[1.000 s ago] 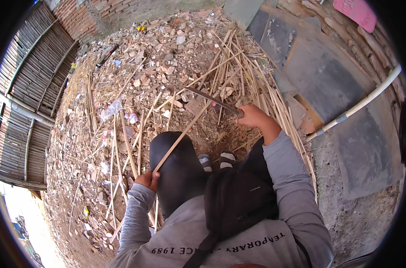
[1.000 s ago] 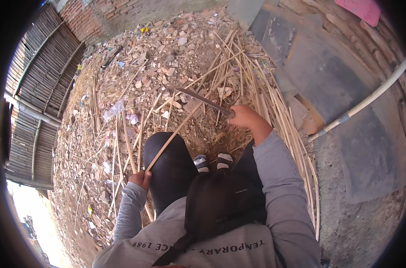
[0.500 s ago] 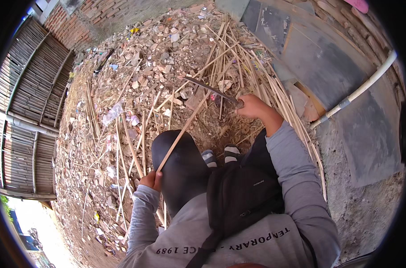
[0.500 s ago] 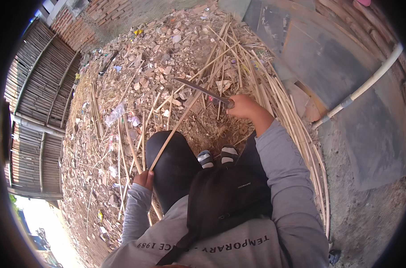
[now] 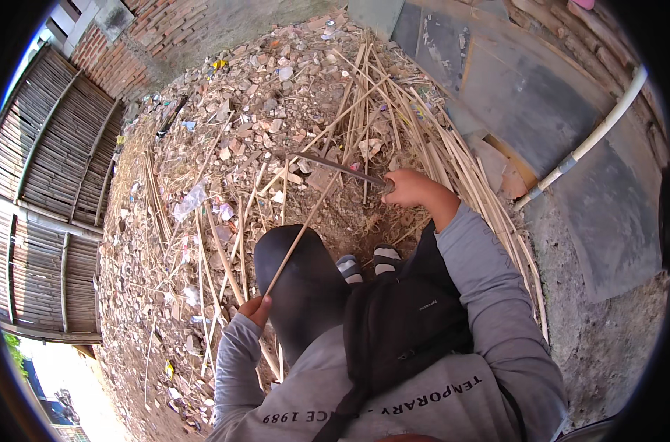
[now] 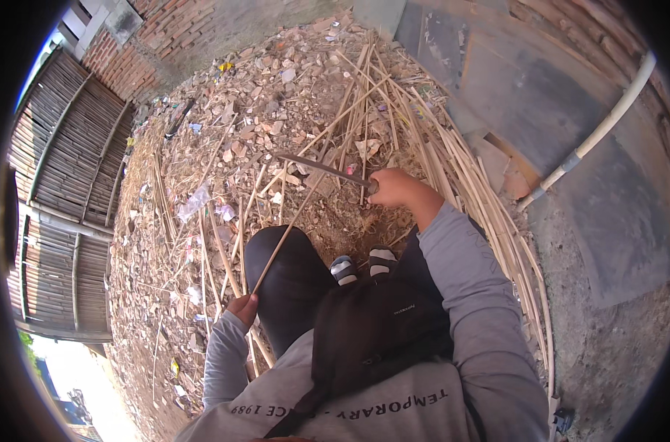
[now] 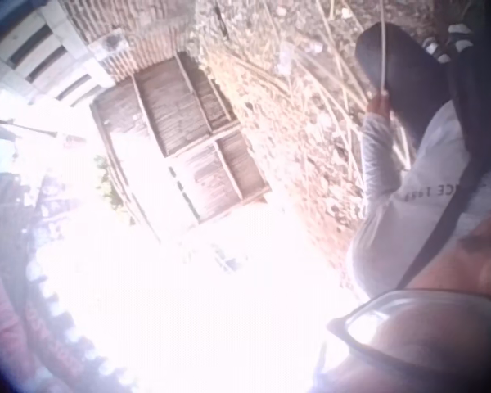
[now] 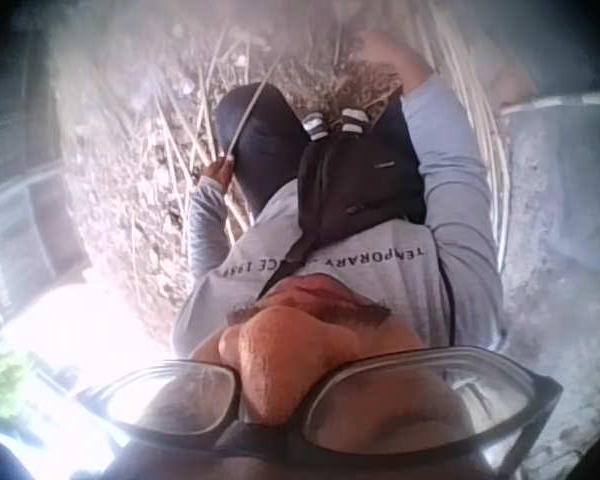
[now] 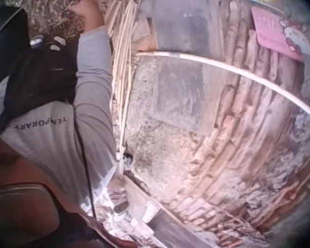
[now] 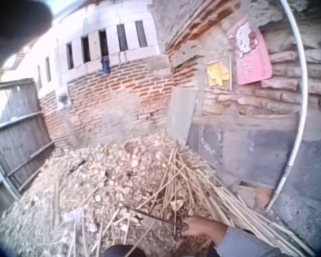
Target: The person strips thin layers from a bamboo pole using a knife, holding the bamboo in one hand and the tool in the other while seated outdoors.
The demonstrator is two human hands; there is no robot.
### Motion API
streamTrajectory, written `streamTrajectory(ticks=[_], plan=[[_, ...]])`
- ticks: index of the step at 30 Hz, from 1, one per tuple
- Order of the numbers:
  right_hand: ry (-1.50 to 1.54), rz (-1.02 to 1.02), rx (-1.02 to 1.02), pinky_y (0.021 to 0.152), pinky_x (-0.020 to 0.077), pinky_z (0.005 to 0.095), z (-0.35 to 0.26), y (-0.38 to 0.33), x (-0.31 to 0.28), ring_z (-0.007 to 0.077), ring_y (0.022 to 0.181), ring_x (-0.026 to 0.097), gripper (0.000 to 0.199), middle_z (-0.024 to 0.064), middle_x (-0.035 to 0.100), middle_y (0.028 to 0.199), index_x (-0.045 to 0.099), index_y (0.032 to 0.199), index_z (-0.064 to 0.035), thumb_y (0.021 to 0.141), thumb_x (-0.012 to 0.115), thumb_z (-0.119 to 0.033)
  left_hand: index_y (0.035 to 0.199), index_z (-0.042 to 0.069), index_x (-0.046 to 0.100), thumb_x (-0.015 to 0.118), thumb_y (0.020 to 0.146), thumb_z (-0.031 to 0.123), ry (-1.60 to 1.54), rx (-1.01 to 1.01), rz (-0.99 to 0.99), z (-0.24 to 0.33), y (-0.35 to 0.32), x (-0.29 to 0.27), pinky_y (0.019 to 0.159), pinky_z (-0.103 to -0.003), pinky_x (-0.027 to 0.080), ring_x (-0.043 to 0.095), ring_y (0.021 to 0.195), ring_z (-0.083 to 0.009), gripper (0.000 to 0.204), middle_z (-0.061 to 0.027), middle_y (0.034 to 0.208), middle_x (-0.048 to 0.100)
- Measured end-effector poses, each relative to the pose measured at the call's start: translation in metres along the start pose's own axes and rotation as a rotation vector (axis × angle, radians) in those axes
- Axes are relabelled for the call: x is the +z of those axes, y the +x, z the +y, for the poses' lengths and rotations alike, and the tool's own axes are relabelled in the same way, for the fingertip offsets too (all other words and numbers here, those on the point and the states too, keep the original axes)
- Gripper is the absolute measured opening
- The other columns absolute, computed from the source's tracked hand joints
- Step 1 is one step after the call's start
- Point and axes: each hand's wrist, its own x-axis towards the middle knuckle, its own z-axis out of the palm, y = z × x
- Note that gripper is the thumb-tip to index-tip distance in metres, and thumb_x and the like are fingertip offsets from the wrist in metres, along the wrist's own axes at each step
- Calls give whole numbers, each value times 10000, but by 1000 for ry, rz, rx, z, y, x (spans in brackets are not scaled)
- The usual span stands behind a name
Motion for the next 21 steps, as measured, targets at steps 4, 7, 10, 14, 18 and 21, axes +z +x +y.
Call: streamTrajectory(ticks=[4,7,10,14,18,21], plan=[[-135,-136,-174,766,488,444,-30,-11,15,351,901,625,391,155,658,910,648,963,-72,708,734,-355,770,8,574,494,954,456,-4,-11,8,1,-3,-3,560,-285,357,405,635,-78,491,32,638,459],[-156,-201,-250,710,486,438,-28,-9,20,335,808,640,406,155,653,819,656,962,-66,705,739,-369,806,-1,595,523,950,417,-31,-44,14,1,0,0,576,-287,365,412,652,-80,448,32,651,472],[16,-121,-124,727,480,419,-6,7,13,333,820,634,470,171,646,821,646,967,-21,691,764,-382,952,-40,635,531,949,382,-71,-23,9,-10,6,4,682,-296,431,514,743,-107,435,-21,750,593],[64,59,-1,747,493,416,12,15,9,338,842,639,473,185,657,851,642,995,-23,701,746,-379,1068,-65,627,524,952,366,-57,-53,-6,0,6,2,786,-307,456,576,846,-143,459,-87,863,662],[-15,95,-48,751,489,414,-5,-1,9,333,853,637,454,179,656,866,645,992,-32,705,745,-370,1002,-55,633,522,951,367,-28,-44,-26,16,0,-1,724,-305,449,553,793,-123,440,-64,805,638],[-78,-170,-136,759,485,412,-21,-9,11,327,881,631,449,166,656,898,645,984,-44,699,751,-374,998,-26,631,549,954,332,143,-112,-119,27,-6,-6,669,-276,422,507,715,-106,370,-21,754,602]])
